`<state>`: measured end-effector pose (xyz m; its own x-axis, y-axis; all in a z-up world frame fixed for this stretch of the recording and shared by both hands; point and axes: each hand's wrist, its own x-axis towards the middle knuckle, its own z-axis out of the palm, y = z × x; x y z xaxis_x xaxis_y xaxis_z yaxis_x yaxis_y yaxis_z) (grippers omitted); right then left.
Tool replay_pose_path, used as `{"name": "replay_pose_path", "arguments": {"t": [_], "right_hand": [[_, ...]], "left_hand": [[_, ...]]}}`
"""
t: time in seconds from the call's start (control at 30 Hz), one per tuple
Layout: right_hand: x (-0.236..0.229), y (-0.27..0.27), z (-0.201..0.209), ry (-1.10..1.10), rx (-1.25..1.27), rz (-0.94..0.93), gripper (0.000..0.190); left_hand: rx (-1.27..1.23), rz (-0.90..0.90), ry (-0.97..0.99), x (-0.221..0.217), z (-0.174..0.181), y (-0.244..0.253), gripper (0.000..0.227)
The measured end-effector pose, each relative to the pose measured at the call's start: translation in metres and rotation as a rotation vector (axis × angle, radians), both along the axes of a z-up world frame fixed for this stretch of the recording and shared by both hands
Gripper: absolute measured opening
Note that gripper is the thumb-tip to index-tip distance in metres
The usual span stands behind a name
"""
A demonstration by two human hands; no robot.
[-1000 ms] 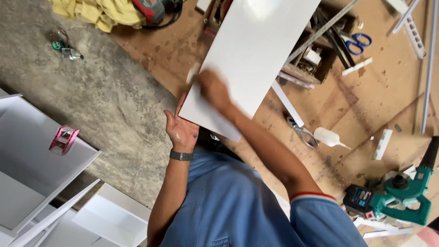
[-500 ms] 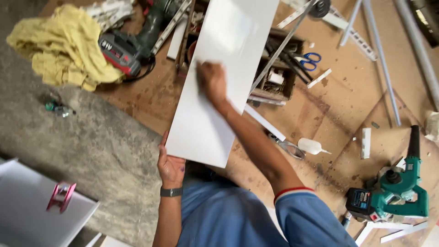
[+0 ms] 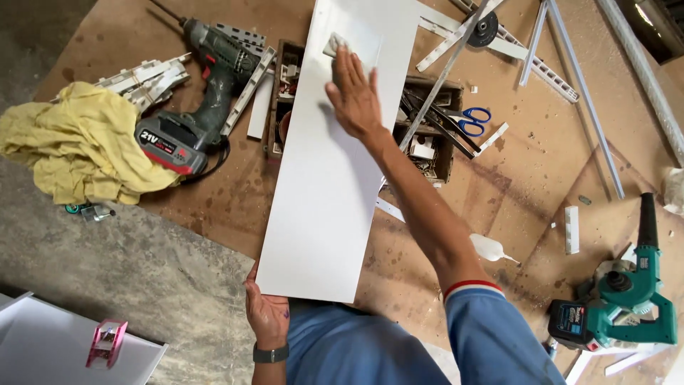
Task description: Cleaning and wiping a white furniture panel on a workshop workbench using a cloth and cleaning liquid.
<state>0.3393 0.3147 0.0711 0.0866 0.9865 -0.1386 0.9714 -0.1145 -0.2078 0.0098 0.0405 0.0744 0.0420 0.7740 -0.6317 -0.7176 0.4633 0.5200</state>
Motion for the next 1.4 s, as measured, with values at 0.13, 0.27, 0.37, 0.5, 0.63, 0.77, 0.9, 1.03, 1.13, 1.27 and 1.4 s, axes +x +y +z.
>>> {"name": "replay_pose_path", "arguments": {"t": [0.13,0.27,0.37,0.5,0.63,0.77,0.9,1.03,1.13,1.27,1.4], "right_hand": [[-0.064,-0.078,-0.031,0.22,0.242,0.271,0.064],[-0.06,-0.064,-0.011,0.368,0.171,0.297,0.058],[-0.004,0.014,-0.043,0.259,0.215,0.142,0.043],[0.024,0.105,-0.013,-0.059,0.16,0.03,0.05],[-0.037,0.013,-0.042,0.179,0.29,0.042,0.053],[-0.025,0.029,-0.01,0.226,-0.099,-0.06,0.054],[0.062,0.125,-0.021,-0.143,0.058,-0.1,0.06],[0.097,0.11,-0.028,-0.076,0.108,-0.22,0.059],[0.082,0.042,-0.015,-0.029,0.125,-0.361,0.06],[0.066,-0.026,-0.013,-0.091,0.099,-0.47,0.062],[0.09,0.01,-0.022,-0.075,0.192,-0.523,0.068]], "left_hand": [[-0.029,0.012,0.053,0.004,0.006,0.01,0.062],[-0.122,-0.023,0.096,-0.002,-0.013,0.0,0.065],[-0.132,-0.016,0.104,-0.001,-0.015,-0.005,0.065],[-0.106,0.044,0.033,0.001,-0.016,0.0,0.067],[-0.089,0.102,-0.048,-0.014,-0.068,-0.03,0.073],[-0.057,0.067,-0.149,-0.028,-0.112,-0.049,0.083],[-0.154,0.021,-0.128,-0.033,-0.1,-0.035,0.1],[-0.295,-0.051,-0.06,-0.038,-0.108,-0.035,0.111],[-0.308,-0.139,-0.064,-0.05,-0.122,-0.043,0.113],[-0.12,-0.029,-0.412,-0.06,-0.151,-0.065,0.101],[-0.107,-0.187,-0.361,-0.06,-0.146,-0.054,0.1]]}}
